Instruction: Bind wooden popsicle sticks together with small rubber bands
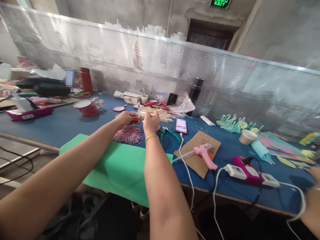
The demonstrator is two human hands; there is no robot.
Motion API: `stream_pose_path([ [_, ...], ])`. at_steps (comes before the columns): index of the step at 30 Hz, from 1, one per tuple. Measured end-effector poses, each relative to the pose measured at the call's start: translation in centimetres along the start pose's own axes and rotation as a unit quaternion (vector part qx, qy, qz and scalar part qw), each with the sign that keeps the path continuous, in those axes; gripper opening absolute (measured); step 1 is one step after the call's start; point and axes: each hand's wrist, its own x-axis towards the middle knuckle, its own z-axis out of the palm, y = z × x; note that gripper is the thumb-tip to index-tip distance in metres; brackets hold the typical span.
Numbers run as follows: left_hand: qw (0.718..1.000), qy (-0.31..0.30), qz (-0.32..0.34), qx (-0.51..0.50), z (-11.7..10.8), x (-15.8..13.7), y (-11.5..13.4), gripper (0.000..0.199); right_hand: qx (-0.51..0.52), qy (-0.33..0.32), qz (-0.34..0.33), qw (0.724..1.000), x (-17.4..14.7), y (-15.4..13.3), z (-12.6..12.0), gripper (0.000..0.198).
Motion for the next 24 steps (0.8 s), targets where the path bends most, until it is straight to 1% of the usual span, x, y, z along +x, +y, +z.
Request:
stream_pose_path([
  [3,1.0,-0.001,-0.003,0.003,-0.01,0.06,-0.05,0.032,0.001,-0.014,-0.005,1.0,-0.04,0.03,0.11,0.007],
  [7,1.0,0.0,-0.015,0.004,0.05,-0.13,0.22,0.033,0.0,-0.004,0.007,1.0,-0.14,-0.09,0.08,0.007],
  [12,1.0,0.001,-0.002,-0.005,0.17,-0.46,0.55,0.033,-0.014,-0.003,-0.012,1.0,-0.12,-0.14,-0.02,0.004],
  [14,1.0,0.001,-0.004,-0.007,0.19,-0.51,0.58,0.032,-0.012,-0.01,-0.007,1.0,-0.06,-0.11,-0.02,0.004],
  [16,1.0,0.001,-0.012,-0.001,0.16,-0.47,0.52,0.033,-0.009,-0.002,0.009,1.0,-0.03,-0.08,0.0,0.006],
  [19,1.0,0.001,-0.008,-0.006,0.08,-0.34,0.31,0.033,-0.014,0.013,0.009,1.0,-0.05,-0.06,0.09,0.006],
  [24,1.0,0.005,-0.011,-0.009,0.08,-0.28,0.27,0.029,-0.006,-0.013,-0.003,1.0,-0.25,-0.26,0.07,0.004],
])
